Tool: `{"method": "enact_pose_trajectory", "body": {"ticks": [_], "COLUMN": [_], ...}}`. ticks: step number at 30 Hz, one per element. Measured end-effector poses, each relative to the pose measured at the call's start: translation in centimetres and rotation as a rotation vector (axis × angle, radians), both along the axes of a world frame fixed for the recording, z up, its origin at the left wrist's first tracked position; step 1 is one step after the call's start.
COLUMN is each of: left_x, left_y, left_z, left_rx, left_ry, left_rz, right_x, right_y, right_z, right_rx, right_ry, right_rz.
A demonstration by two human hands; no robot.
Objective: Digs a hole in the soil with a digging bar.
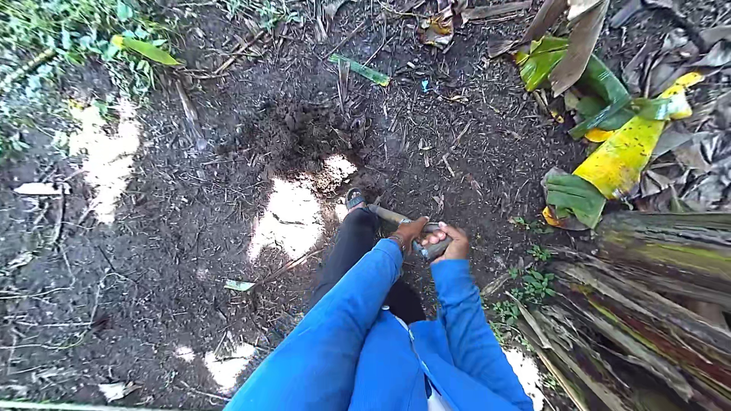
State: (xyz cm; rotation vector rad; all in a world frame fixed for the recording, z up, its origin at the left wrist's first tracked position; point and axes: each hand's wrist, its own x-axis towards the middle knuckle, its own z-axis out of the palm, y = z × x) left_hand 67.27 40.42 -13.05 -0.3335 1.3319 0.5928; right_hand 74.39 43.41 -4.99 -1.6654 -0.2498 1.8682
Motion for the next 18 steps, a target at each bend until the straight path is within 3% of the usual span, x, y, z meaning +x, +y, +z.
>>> {"method": "enact_pose_trajectory", "body": {"ticks": [3, 6, 11, 13, 15, 18], "left_x": [4.4, 12.4, 22.9, 23.9, 21.7, 15.0], "left_y": [-1.8, -4.9, -13.8, -16.8, -18.2, -15.6], "left_z": [-0.2, -2.0, -4.7, -5.3, -4.2, -1.4], "left_rx": [0.022, -0.011, -0.071, -0.087, -0.082, -0.045], "left_ry": [0.101, 0.086, -0.116, -0.076, 0.0, 0.122], "left_rz": [-0.059, -0.103, -0.274, -0.292, -0.279, -0.152], "right_x": [5.6, 15.6, 28.5, 27.9, 24.0, 14.6], "right_y": [-1.8, -5.3, -16.2, -19.3, -20.0, -16.2], "right_z": [-1.1, -3.4, -8.2, -8.5, -6.5, -2.0], "right_rx": [0.004, -0.014, -0.205, -0.251, -0.245, -0.171], "right_ry": [0.027, -0.02, -0.438, -0.525, -0.525, -0.406], "right_rz": [0.056, 0.114, 0.13, 0.064, 0.023, 0.008]}}
